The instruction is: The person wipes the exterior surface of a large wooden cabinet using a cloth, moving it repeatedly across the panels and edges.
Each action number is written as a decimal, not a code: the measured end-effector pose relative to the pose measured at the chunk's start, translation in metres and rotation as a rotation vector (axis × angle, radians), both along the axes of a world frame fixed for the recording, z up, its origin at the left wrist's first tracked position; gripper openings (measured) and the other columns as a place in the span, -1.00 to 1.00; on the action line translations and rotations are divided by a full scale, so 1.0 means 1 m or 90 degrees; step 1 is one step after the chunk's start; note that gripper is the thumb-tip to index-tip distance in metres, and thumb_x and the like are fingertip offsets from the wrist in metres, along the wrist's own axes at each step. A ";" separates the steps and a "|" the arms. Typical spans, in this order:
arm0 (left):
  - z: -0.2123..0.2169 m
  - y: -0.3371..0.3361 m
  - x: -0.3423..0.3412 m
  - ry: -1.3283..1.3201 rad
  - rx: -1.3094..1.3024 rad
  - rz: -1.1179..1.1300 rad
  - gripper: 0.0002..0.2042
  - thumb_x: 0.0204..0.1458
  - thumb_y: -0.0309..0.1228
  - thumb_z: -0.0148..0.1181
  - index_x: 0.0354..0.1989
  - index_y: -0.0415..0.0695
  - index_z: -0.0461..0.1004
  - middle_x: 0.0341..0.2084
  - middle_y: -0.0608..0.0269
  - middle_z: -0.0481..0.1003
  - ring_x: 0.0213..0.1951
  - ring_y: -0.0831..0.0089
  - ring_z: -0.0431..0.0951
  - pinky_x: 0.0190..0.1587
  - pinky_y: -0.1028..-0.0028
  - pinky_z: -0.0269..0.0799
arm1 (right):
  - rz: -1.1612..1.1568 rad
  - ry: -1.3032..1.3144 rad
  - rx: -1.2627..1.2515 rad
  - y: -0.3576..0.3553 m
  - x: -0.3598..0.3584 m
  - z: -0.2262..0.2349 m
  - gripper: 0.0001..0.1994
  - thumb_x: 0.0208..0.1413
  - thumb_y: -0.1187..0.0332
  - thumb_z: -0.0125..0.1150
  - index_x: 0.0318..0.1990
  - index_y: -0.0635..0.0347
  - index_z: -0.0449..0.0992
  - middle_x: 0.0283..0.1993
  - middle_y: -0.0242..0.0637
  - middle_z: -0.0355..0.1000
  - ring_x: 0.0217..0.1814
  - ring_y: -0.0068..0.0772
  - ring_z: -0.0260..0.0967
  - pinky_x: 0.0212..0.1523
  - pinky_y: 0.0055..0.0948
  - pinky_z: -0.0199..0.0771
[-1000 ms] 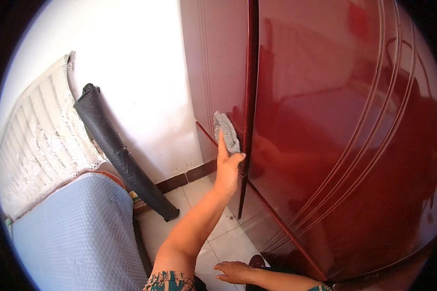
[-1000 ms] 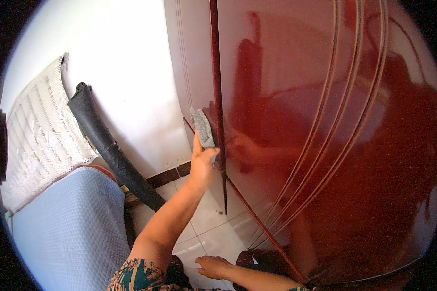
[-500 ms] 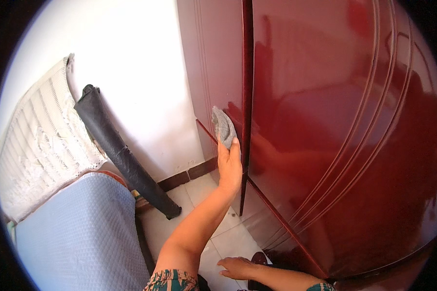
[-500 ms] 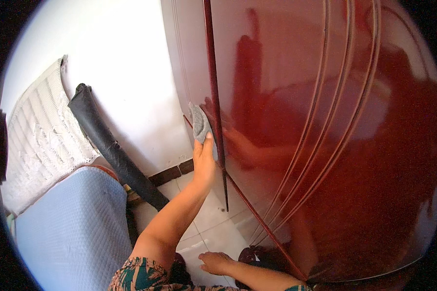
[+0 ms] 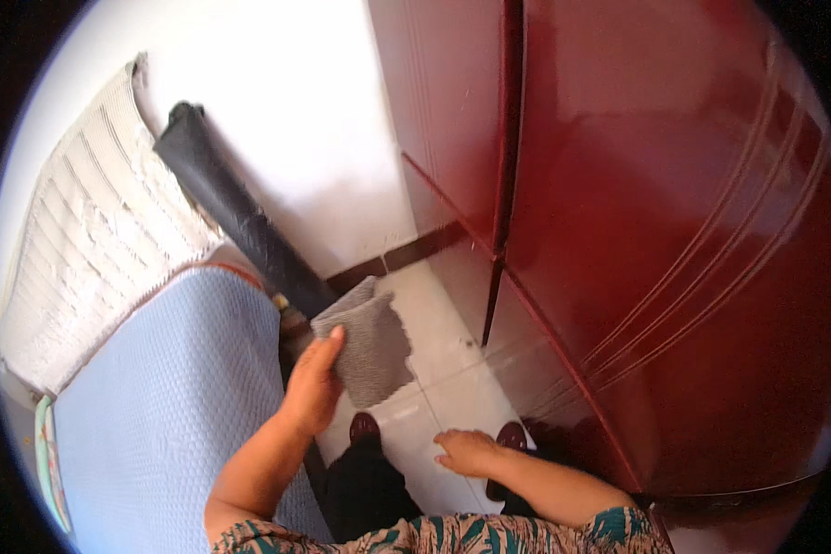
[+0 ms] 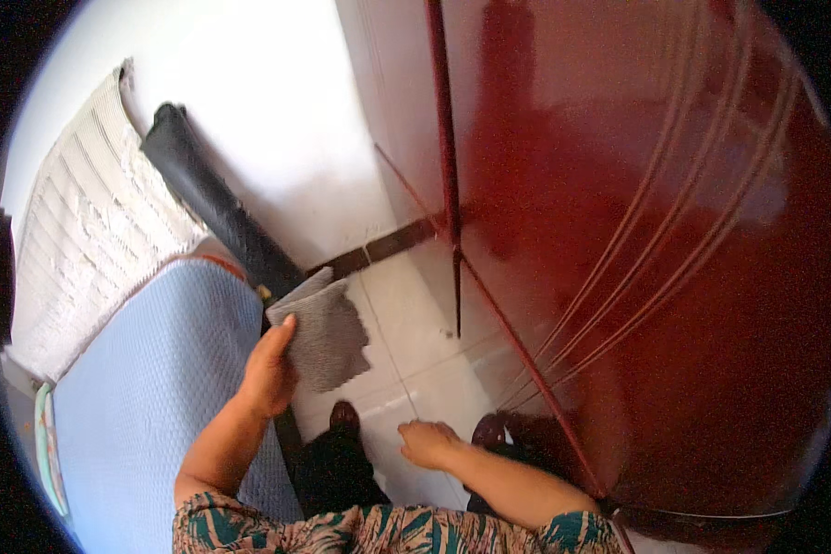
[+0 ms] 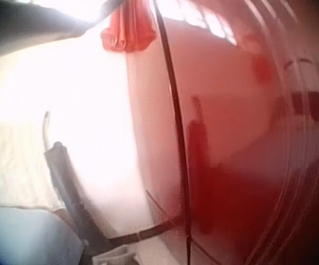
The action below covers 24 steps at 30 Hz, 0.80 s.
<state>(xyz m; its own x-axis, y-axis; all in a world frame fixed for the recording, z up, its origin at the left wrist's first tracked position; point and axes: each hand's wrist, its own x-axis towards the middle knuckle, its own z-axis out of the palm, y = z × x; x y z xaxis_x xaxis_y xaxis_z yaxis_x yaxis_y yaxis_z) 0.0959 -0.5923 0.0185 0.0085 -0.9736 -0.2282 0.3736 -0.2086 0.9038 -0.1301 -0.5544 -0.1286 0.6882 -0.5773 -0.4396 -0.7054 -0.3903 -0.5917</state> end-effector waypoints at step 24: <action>-0.025 0.132 0.098 -0.021 0.190 0.248 -0.41 0.18 -0.08 -0.05 0.26 -0.23 0.11 0.19 0.03 0.25 0.21 0.15 0.26 0.24 0.13 0.12 | 0.413 0.367 0.274 0.116 0.069 -0.223 -0.69 0.09 0.24 0.05 -0.06 0.13 0.52 -0.07 -0.04 0.48 0.00 -0.01 0.43 -0.05 -0.09 0.43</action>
<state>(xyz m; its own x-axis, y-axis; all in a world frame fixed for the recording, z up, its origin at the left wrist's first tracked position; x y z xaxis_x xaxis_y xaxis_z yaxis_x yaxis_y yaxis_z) 0.1940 -0.4599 -0.0069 0.3703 -0.7890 -0.4903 0.4479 -0.3108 0.8383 -0.0609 -0.4381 -0.3519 0.4285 0.1283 -0.8944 -0.6559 -0.6366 -0.4056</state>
